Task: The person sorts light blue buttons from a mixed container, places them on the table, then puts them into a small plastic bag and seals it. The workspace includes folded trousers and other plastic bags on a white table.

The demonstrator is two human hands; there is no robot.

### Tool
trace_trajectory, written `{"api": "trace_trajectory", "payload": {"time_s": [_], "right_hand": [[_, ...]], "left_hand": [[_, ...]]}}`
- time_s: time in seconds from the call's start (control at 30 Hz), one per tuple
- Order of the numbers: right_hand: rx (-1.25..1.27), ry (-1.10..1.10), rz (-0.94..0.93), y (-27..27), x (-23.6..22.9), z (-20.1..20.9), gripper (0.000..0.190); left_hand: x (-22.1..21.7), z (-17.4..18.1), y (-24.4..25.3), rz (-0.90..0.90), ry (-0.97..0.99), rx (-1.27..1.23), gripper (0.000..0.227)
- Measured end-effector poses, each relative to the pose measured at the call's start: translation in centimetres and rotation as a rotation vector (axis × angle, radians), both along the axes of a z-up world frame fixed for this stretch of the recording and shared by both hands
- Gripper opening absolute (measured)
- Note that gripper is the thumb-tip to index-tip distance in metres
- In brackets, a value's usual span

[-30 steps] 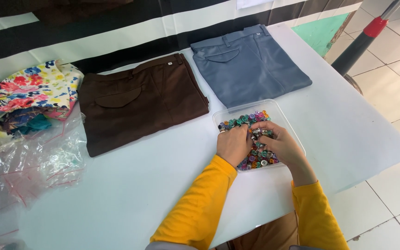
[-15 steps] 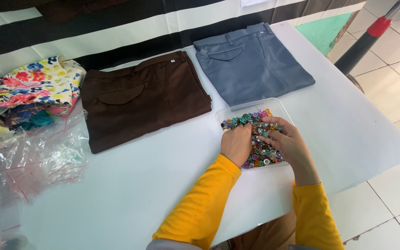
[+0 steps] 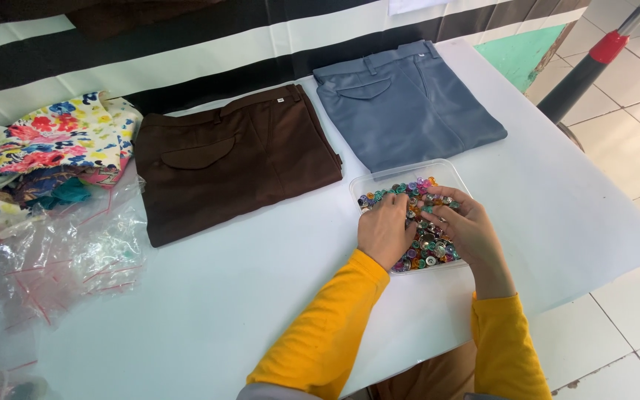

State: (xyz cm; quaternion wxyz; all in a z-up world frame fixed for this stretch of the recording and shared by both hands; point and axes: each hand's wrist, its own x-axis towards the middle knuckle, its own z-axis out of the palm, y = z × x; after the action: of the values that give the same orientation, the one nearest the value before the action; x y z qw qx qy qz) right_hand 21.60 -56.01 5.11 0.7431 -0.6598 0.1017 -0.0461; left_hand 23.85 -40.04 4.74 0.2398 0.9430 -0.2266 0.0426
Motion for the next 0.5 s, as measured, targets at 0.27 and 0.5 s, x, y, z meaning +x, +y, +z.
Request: {"api": "trace_trajectory", "payload": {"time_s": [0.27,0.5], "right_hand": [[-0.013,0.016,0.001,0.8,-1.0,1.7,0.044],[0.012,-0.026,-0.019,0.8,-0.8,1.1,0.04]], "left_hand": [[0.3,-0.8,0.0,-0.02,0.02,-0.076,0.026],[0.6,-1.9,0.0,-0.069,0.007,0.061,0.043]]}}
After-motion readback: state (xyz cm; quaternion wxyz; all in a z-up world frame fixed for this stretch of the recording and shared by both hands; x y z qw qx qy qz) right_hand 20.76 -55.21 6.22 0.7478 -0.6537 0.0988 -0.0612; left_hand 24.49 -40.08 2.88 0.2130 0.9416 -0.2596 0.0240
